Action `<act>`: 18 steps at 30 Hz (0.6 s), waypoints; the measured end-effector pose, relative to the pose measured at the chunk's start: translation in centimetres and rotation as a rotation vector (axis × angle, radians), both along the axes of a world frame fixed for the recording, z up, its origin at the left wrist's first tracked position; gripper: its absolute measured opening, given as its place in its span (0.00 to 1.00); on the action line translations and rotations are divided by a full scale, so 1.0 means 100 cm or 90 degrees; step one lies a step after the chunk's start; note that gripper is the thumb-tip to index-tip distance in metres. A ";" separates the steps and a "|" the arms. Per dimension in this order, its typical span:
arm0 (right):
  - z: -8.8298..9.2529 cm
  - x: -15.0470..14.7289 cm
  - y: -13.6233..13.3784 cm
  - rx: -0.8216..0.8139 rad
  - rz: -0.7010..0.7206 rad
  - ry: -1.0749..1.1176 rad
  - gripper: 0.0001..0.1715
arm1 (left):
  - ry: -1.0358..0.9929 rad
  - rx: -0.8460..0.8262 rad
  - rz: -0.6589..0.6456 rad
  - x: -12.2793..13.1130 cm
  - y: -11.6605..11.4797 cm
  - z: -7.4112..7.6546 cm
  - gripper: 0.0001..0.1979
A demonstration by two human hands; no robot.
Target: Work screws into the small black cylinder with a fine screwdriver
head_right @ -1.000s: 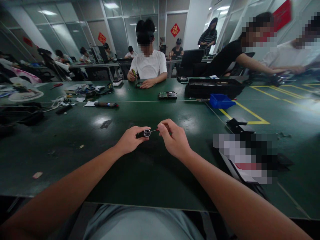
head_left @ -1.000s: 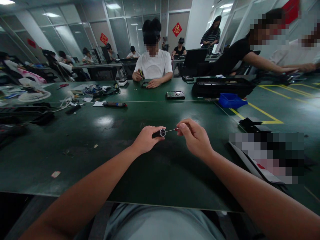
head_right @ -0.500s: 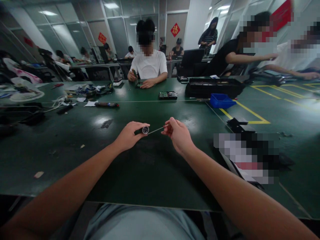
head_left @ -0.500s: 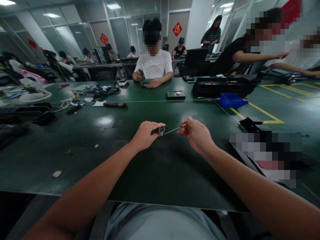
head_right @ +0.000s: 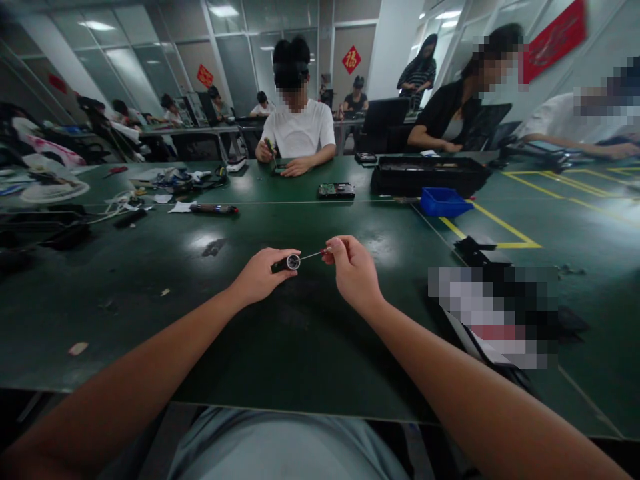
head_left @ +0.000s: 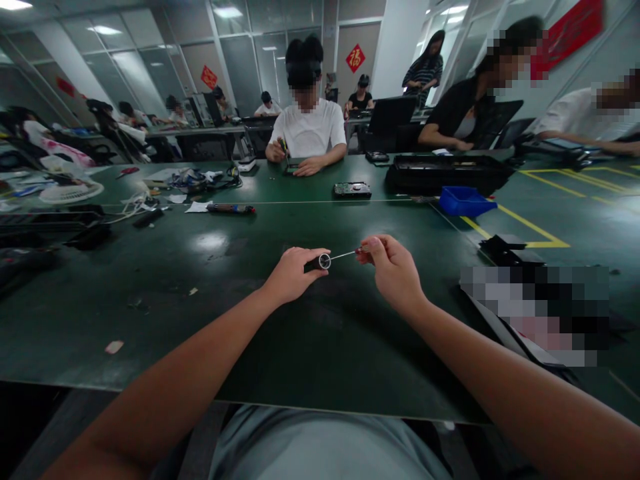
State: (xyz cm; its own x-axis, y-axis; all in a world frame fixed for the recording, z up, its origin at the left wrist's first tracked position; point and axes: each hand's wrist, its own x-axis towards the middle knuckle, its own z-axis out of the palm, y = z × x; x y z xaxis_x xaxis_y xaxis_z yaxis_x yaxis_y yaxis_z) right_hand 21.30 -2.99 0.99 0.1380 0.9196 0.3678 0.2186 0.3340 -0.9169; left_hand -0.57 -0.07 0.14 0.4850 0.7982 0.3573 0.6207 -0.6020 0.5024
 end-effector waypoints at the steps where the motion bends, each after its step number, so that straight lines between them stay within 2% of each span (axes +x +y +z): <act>1: 0.002 0.000 -0.001 0.004 -0.006 -0.021 0.16 | -0.001 -0.001 0.002 0.000 0.000 0.000 0.20; 10: 0.014 0.001 -0.011 0.032 -0.035 -0.164 0.19 | -0.007 0.009 0.000 0.001 0.000 -0.005 0.20; 15: 0.009 0.000 -0.012 0.073 0.040 -0.130 0.13 | -0.009 0.010 -0.002 0.000 0.000 -0.006 0.20; 18: 0.008 0.000 -0.012 0.072 0.082 -0.116 0.12 | -0.009 0.013 -0.006 0.000 0.001 -0.007 0.20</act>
State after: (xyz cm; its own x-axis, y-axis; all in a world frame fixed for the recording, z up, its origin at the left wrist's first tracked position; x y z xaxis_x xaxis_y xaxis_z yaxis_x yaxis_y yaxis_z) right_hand 21.30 -4.24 1.75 -0.0564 0.8765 0.4781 0.3256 0.4688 -0.8211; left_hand -0.60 0.07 -0.60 0.4875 0.7857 0.3808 0.6072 -0.6185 0.4987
